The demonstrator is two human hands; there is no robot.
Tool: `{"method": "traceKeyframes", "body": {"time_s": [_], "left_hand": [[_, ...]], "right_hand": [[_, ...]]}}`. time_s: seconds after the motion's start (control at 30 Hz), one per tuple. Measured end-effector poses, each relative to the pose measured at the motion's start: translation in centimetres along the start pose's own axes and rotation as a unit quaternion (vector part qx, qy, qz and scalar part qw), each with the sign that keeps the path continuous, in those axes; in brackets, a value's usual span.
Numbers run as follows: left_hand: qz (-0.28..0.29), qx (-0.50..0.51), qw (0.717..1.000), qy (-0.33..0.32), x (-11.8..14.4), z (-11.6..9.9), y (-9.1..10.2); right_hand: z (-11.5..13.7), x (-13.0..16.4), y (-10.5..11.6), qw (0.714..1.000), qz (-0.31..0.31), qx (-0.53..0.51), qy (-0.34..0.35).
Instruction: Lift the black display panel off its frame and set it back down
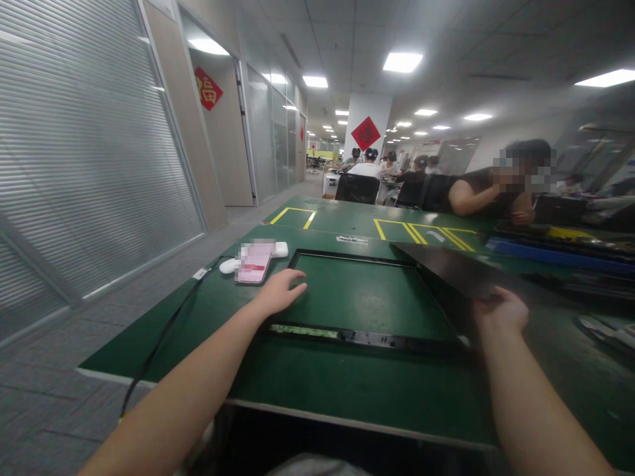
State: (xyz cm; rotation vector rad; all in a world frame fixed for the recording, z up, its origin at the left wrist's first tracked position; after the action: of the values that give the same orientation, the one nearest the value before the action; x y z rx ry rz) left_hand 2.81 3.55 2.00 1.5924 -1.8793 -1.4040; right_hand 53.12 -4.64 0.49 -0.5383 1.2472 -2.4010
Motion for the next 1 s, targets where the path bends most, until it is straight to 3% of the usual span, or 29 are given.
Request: {"method": "traceKeyframes", "body": {"time_s": [0.1,0.2,0.27,0.4,0.5,0.6,0.87,1.0], "left_hand": [[-0.030,0.082,0.995,0.053,-0.2,0.4,0.2],[-0.058,0.223,0.966,0.117,-0.4,0.9,0.3],[-0.067,0.335,0.925,0.165,-0.4,1.2,0.4],[-0.034,0.531,0.813,0.239,-0.1,0.7,0.5],[0.017,0.618,0.746,0.246,0.0,-0.2,0.6],[0.027,0.662,0.703,0.256,0.2,-0.5,0.8],[-0.014,0.680,0.674,0.289,0.4,-0.4,1.6],[-0.067,0.681,0.669,0.290,0.6,-0.1,2.7]], "right_hand": [[-0.1,2.3,-1.2,0.999,0.029,-0.014,-0.015],[-0.3,3.7,-1.9,0.998,0.046,-0.015,-0.042],[-0.3,4.0,-2.0,0.997,0.051,-0.010,-0.055],[-0.7,4.1,-2.4,0.989,0.097,0.014,-0.113],[-0.9,4.3,-2.3,0.984,0.096,0.063,-0.138],[-1.0,4.2,-2.2,0.980,0.103,0.095,-0.143],[-2.6,4.1,-2.1,0.951,0.181,0.169,-0.183],[-3.3,5.7,-2.1,0.908,0.189,0.296,-0.229]]}}
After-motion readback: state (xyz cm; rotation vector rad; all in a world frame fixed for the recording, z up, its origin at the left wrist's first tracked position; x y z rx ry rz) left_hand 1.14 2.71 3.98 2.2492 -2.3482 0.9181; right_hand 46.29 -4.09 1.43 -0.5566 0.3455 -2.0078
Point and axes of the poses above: each hand's wrist, its own x-axis away from the middle knuckle, its own y-axis out of the back of the hand, z = x × y, the point moved 5 cm from there along -x, towards the middle knuckle, and after that the axes turned 10 degrees about -x, right-handed, at the moved point
